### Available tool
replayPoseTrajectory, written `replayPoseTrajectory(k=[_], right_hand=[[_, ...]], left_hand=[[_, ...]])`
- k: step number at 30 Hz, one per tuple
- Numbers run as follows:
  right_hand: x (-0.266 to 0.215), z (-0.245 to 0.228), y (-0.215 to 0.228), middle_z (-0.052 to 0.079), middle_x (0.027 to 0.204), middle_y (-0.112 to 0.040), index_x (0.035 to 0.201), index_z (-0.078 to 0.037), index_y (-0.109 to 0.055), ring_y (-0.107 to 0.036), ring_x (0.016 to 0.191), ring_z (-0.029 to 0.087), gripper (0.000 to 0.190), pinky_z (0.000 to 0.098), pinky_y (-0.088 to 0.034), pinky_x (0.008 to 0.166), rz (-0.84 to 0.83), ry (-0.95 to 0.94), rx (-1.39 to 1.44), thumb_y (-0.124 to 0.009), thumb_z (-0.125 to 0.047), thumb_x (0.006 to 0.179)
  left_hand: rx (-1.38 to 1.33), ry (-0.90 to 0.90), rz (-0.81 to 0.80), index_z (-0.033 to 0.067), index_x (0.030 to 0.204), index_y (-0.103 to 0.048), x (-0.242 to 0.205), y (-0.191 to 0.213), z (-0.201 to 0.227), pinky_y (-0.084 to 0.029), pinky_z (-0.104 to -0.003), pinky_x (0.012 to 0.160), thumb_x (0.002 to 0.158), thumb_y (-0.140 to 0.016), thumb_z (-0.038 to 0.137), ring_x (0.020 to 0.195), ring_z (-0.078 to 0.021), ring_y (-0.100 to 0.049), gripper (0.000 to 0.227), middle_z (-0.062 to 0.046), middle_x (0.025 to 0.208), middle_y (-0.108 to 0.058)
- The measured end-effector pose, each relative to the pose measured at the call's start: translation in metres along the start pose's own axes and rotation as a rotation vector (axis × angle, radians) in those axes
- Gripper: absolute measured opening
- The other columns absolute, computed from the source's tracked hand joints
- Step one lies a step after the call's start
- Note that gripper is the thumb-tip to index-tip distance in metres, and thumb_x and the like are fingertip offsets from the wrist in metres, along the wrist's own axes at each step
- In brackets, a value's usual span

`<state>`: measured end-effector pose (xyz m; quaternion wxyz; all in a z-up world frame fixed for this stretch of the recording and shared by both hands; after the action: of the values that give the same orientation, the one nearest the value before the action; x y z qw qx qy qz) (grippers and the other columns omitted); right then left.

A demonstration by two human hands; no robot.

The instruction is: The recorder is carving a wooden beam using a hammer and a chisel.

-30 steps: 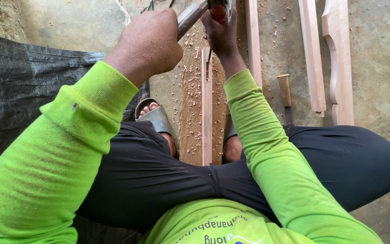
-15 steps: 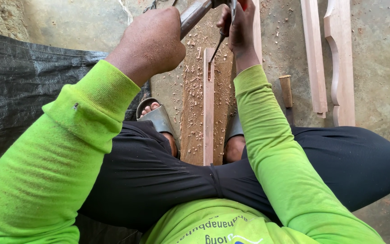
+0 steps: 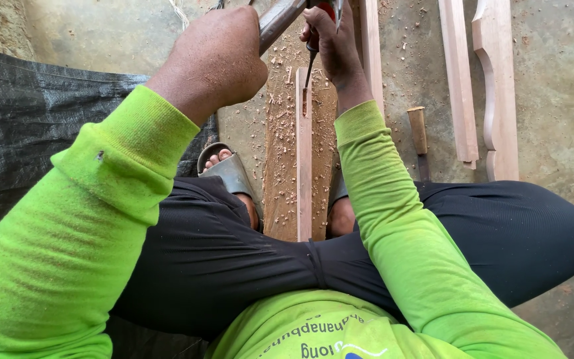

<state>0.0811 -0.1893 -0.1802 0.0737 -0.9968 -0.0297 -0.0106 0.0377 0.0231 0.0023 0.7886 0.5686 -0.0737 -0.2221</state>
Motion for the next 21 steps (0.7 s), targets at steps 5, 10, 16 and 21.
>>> replayPoseTrajectory(k=[5, 10, 16, 21], right_hand=[[-0.003, -0.006, -0.007, 0.006, 0.093, -0.062, 0.128, -0.005, -0.052, -0.065, 0.080, 0.015, 0.042, 0.0322, -0.059, 0.074, 0.021, -0.024, -0.023, -0.074, -0.031, 0.103], [-0.005, -0.008, -0.010, 0.005, 0.096, -0.061, 0.132, -0.005, -0.047, -0.065, 0.083, 0.015, 0.050, 0.0333, -0.062, 0.078, 0.040, -0.020, 0.026, -0.074, -0.031, 0.099], [-0.004, -0.005, -0.006, 0.005, 0.092, -0.061, 0.134, -0.006, -0.046, -0.066, 0.079, 0.015, 0.053, 0.0323, -0.061, 0.073, 0.038, -0.012, -0.020, -0.073, -0.031, 0.096], [-0.001, 0.001, -0.003, 0.007, 0.093, -0.063, 0.130, -0.004, -0.051, -0.067, 0.080, 0.016, 0.047, 0.0340, -0.063, 0.077, 0.014, 0.019, 0.031, -0.075, -0.030, 0.099]], left_hand=[[-0.005, 0.005, -0.003, -0.0027, 0.105, -0.068, 0.000, 0.000, -0.001, -0.056, -0.054, 0.083, 0.076, -0.071, 0.013, 0.094, -0.0465, -0.069, 0.033, -0.029, 0.097, -0.070], [0.017, 0.009, -0.030, -0.0021, 0.104, -0.069, 0.000, -0.002, -0.001, -0.055, -0.054, 0.086, 0.076, -0.071, 0.013, 0.096, -0.0456, -0.069, 0.032, -0.028, 0.099, -0.070], [0.020, 0.015, -0.033, -0.0011, 0.108, -0.068, -0.002, -0.002, 0.000, -0.056, -0.054, 0.084, 0.078, -0.071, 0.014, 0.097, -0.0447, -0.069, 0.034, -0.026, 0.102, -0.069], [0.027, 0.010, -0.022, -0.0013, 0.106, -0.069, -0.001, -0.002, -0.001, -0.056, -0.053, 0.084, 0.077, -0.072, 0.014, 0.096, -0.0447, -0.069, 0.033, -0.026, 0.102, -0.070]])
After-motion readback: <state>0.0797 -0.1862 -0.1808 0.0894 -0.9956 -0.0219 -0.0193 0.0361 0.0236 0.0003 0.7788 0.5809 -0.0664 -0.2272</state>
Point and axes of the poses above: each hand's wrist, its own x-axis towards the middle knuckle, its own y-axis out of the back of the hand, z = x × y, the point moved 6 cm from there along x, towards the middle knuckle
